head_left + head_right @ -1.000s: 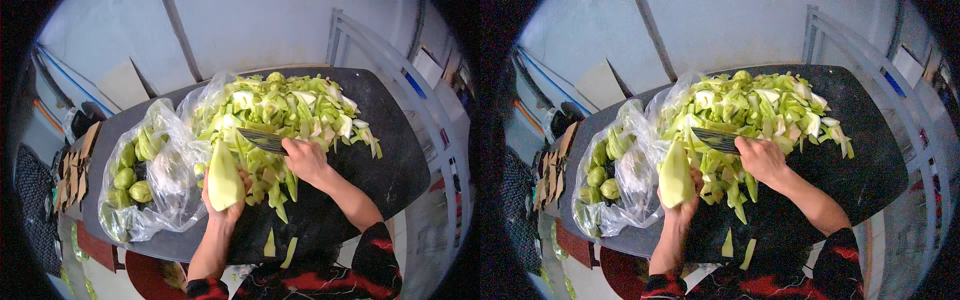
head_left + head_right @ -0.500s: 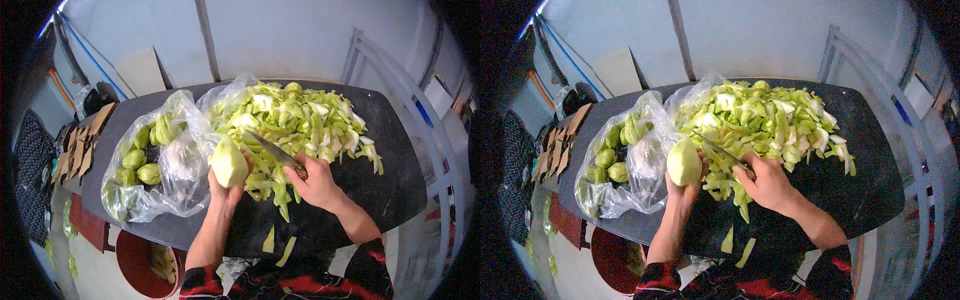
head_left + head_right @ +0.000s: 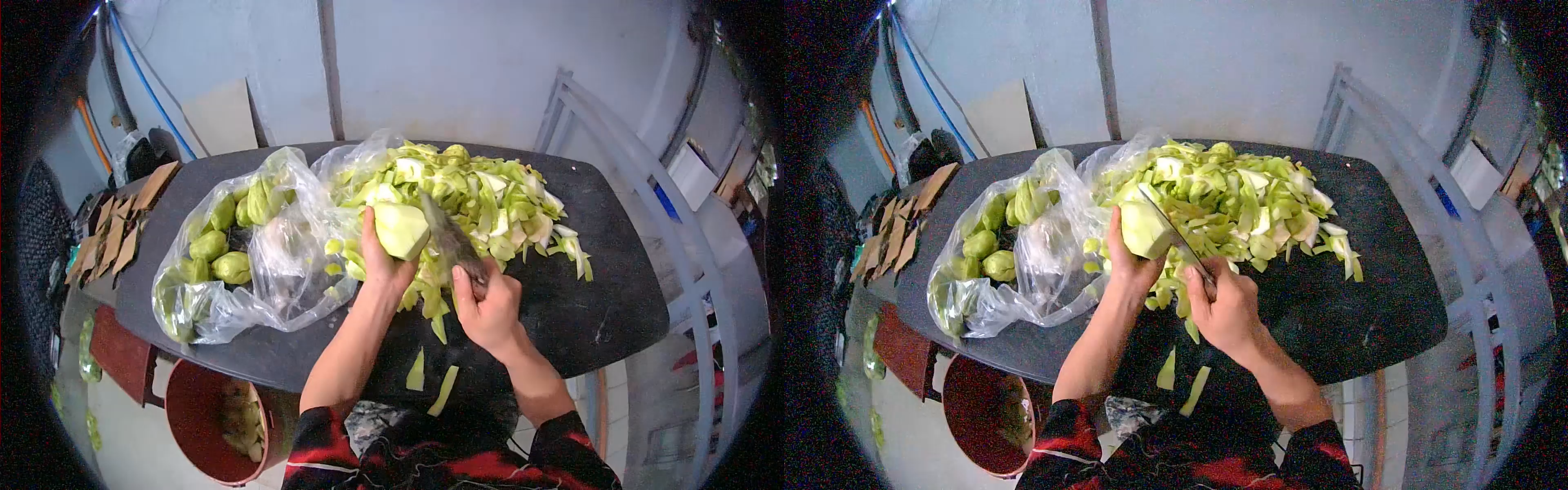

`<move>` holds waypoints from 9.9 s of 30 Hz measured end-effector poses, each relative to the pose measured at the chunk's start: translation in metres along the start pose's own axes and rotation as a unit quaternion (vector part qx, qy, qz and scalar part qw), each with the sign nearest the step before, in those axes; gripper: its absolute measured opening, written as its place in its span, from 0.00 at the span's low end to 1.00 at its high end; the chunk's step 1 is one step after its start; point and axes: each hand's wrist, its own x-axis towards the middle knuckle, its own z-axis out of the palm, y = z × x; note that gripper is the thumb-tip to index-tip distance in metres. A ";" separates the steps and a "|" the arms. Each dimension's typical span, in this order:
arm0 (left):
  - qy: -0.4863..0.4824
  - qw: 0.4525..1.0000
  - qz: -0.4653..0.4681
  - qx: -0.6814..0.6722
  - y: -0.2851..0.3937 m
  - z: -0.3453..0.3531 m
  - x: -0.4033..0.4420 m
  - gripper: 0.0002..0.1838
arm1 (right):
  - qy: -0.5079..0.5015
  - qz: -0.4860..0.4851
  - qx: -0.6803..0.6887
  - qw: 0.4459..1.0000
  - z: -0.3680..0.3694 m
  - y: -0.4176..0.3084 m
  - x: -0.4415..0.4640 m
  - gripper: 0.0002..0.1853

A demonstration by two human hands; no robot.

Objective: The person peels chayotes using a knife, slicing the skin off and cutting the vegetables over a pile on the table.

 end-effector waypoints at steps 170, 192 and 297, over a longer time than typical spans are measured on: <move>-0.140 0.907 -0.011 0.397 -0.005 0.000 -0.043 0.18 | -0.276 0.279 0.186 0.901 -0.018 0.055 -0.004 0.25; -0.249 0.909 -0.124 0.311 0.004 -0.011 -0.038 0.34 | -0.322 0.343 0.281 0.837 -0.026 0.068 -0.011 0.26; 0.014 0.999 -0.046 0.023 0.029 -0.024 -0.018 0.30 | -0.277 0.369 0.289 0.839 0.010 0.090 0.006 0.16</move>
